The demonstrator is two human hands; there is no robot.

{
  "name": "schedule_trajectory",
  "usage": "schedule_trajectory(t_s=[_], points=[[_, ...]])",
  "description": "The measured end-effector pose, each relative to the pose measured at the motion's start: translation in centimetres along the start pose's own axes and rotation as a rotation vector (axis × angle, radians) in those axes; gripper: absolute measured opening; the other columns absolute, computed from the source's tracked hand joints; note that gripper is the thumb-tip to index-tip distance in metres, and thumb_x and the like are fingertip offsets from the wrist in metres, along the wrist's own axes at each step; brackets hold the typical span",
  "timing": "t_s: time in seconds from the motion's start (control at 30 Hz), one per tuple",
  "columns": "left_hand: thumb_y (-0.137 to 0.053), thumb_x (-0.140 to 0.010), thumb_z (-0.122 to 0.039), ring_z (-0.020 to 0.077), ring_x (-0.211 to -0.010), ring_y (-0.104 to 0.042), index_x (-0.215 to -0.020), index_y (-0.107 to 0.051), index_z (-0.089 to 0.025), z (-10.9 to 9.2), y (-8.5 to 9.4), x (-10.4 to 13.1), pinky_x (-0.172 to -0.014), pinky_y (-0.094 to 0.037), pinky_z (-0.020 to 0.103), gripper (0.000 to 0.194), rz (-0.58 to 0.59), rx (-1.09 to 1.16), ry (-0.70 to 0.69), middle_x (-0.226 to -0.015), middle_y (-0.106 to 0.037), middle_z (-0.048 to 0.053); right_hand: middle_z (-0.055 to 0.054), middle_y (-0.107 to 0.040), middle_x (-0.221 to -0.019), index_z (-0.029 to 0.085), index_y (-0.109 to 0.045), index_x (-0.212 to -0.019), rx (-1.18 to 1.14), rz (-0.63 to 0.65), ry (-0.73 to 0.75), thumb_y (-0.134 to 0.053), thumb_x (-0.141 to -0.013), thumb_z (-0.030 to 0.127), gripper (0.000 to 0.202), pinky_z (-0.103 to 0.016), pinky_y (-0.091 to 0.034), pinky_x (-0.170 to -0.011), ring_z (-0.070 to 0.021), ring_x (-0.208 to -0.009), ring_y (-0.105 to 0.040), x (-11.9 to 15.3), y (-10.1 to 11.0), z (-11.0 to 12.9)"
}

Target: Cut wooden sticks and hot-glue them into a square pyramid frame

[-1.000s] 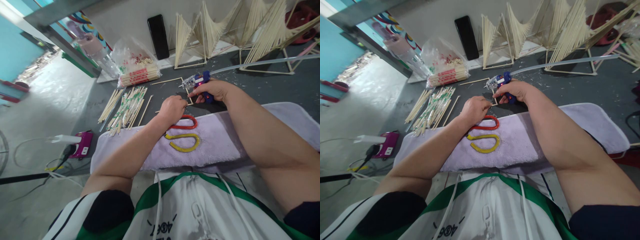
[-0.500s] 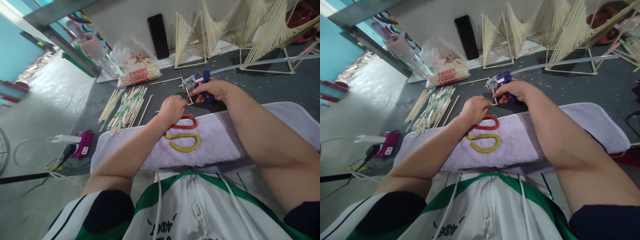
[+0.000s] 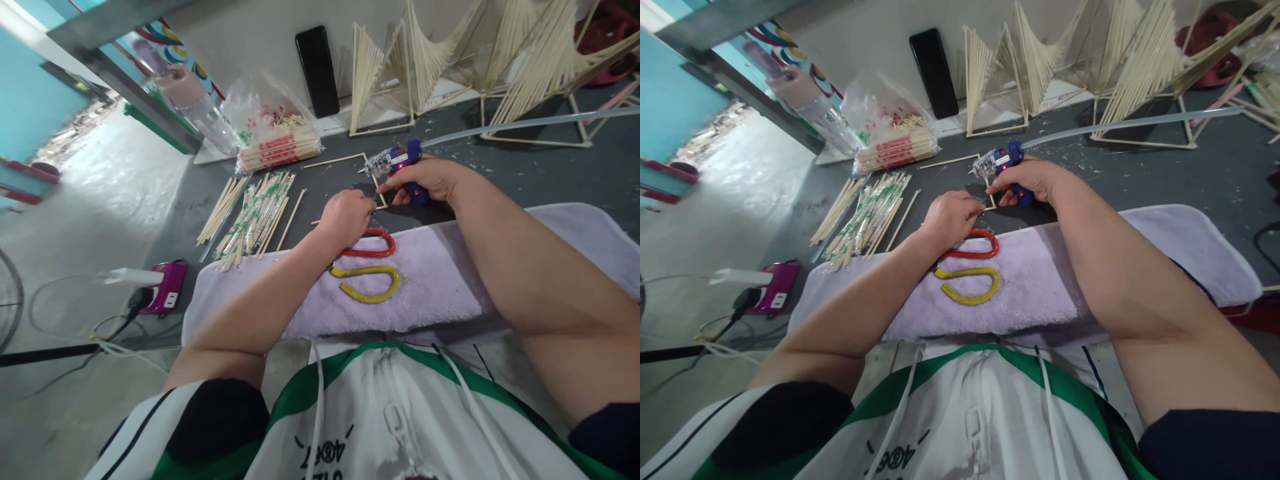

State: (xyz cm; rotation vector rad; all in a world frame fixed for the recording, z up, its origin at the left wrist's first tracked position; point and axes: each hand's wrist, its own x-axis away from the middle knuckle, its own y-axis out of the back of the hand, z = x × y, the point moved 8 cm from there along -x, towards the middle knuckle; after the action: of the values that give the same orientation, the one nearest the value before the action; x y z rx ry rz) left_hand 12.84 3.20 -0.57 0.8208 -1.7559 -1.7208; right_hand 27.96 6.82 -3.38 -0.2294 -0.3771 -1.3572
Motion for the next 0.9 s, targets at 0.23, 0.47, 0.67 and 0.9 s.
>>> schedule_trajectory(t_s=[0.23, 0.47, 0.67, 0.9], points=[[-0.051, -0.100, -0.020, 0.0262, -0.102, -0.071, -0.115, -0.085, -0.020, -0.02, 0.06, 0.03, -0.091, -0.054, 0.040, 0.037, -0.009, 0.007, -0.005, -0.113, -0.079, 0.012, -0.005, -0.078, -0.079, 0.021, -0.067, -0.077, -0.003, 0.005, 0.003, -0.097, -0.075, 0.016, 0.031, -0.020, -0.053, -0.047, -0.0125, -0.058, -0.069, -0.01, 0.00, -0.01], [-0.052, -0.100, -0.019, 0.0280, -0.104, -0.071, -0.117, -0.085, -0.020, -0.08, -0.04, -0.01, -0.090, -0.054, 0.040, 0.037, 0.003, -0.013, -0.013, -0.115, -0.079, 0.013, -0.007, -0.081, -0.084, 0.017, -0.067, -0.081, -0.014, -0.012, 0.021, -0.082, -0.083, 0.005, 0.019, -0.018, -0.051, -0.047, -0.0108, -0.056, -0.069, 0.31, -0.16, 0.17], [-0.052, -0.099, -0.019, 0.0270, -0.104, -0.071, -0.118, -0.085, -0.021, -0.15, 0.16, 0.05, -0.090, -0.054, 0.040, 0.037, 0.022, -0.009, 0.000, -0.114, -0.078, 0.013, -0.003, -0.076, -0.074, 0.018, -0.066, -0.079, -0.003, -0.018, 0.011, -0.085, -0.083, 0.006, 0.023, -0.017, -0.052, -0.046, -0.0111, -0.055, -0.068, 0.10, -0.10, 0.04], [-0.052, -0.100, -0.019, 0.0264, -0.105, -0.071, -0.120, -0.084, -0.021, -0.09, 0.05, 0.01, -0.091, -0.054, 0.039, 0.037, 0.008, -0.002, -0.002, -0.116, -0.078, 0.013, -0.005, -0.076, -0.077, 0.017, -0.065, -0.078, 0.002, -0.012, 0.034, -0.089, -0.082, 0.007, 0.027, -0.019, -0.052, -0.048, -0.0108, -0.055, -0.068, 0.20, -0.08, 0.17]])
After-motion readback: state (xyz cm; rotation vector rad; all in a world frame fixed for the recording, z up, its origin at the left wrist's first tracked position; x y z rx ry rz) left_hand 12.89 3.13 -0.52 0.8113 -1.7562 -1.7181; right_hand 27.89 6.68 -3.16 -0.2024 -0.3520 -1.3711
